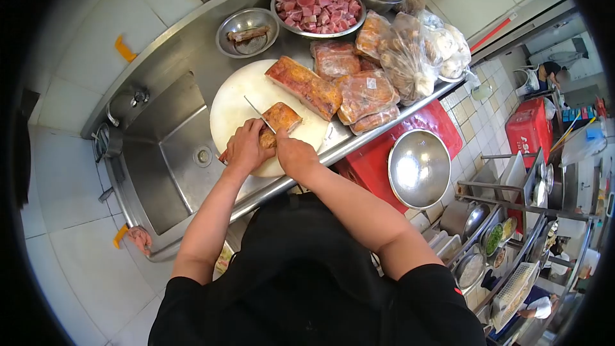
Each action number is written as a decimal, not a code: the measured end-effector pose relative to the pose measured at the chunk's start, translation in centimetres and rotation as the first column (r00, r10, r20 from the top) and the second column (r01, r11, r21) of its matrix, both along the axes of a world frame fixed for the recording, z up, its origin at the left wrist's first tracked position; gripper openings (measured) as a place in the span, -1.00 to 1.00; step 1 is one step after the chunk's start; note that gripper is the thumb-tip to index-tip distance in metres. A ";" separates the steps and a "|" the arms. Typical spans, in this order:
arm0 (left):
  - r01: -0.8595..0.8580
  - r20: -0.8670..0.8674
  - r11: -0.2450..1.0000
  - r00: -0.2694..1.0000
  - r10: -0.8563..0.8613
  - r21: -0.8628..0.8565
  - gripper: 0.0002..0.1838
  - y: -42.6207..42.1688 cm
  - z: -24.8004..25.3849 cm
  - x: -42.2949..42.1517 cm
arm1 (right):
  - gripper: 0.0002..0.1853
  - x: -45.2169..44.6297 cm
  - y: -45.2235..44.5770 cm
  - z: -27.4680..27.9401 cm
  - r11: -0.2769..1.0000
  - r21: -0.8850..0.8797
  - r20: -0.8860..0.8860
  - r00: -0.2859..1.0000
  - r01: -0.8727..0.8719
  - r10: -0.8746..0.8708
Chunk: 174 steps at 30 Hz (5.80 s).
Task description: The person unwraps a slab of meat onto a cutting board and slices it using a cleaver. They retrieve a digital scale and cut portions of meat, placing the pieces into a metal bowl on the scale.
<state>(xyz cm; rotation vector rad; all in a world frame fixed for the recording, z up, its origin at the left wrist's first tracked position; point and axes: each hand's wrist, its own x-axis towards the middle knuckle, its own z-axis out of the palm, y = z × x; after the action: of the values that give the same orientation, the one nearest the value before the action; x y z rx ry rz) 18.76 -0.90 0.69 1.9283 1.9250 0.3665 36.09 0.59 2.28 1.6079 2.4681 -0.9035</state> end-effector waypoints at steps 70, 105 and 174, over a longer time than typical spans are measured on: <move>-0.077 0.705 0.981 0.685 0.184 -0.180 0.00 -5.1 1.4 -2.5 | -0.51 7.9 -5.4 -4.6 0.915 0.386 -0.277 0.961 0.114 -0.003; 0.803 0.003 0.441 0.481 -0.877 0.400 -0.34 -5.5 1.0 25.6 | -0.73 1.3 -80.8 -29.3 -0.863 -0.505 0.334 -0.920 0.009 -0.206; 0.499 0.140 0.264 0.633 -0.761 -0.825 -0.47 -108.2 -20.9 42.7 | -0.74 51.7 -172.5 3.9 -0.739 -0.158 -0.822 -0.502 0.655 -0.268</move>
<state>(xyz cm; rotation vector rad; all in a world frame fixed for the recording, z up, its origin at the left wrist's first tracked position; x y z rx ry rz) 61.45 -109.10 -20.26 1.8699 0.8707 -0.9708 87.75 -171.95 6.15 -1.7272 0.1946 -0.2401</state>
